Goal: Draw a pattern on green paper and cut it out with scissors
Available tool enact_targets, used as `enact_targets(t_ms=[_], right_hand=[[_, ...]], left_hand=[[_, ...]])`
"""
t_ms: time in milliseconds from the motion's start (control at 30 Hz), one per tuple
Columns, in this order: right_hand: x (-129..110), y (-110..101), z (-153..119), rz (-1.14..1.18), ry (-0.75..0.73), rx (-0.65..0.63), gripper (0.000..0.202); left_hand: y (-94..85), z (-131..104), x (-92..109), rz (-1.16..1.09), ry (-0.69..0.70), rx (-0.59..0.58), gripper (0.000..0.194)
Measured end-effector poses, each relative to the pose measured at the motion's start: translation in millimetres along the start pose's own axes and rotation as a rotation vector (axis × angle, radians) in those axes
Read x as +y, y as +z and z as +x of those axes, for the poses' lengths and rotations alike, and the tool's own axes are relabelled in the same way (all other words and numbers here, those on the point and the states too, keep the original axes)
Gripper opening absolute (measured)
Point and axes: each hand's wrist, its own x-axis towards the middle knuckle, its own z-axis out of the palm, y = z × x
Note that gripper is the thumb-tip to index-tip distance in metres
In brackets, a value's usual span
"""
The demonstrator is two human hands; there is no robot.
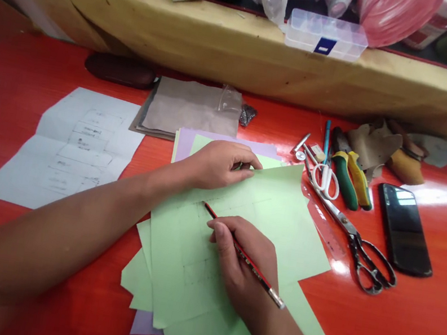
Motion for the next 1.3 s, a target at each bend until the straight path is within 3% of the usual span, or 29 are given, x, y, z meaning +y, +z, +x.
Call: enact_targets(t_ms=[733,1000,1300], right_hand=[[2.3,0.3,-0.6,0.022,-0.021,0.011,0.022],[0.4,-4.2,-3.5,0.167,0.064,0.131,0.024],[-1.3,-4.0,-2.6,0.175,0.07,0.115,0.024]], left_hand=[[-0.1,-0.4,-0.5,-0.003,0.006,0.003,0.025],[0.2,-0.8,-1.1,-0.013,0.005,0.003,0.024],[0.0,-0.9,-0.5,-0.009,0.006,0.002,0.024]])
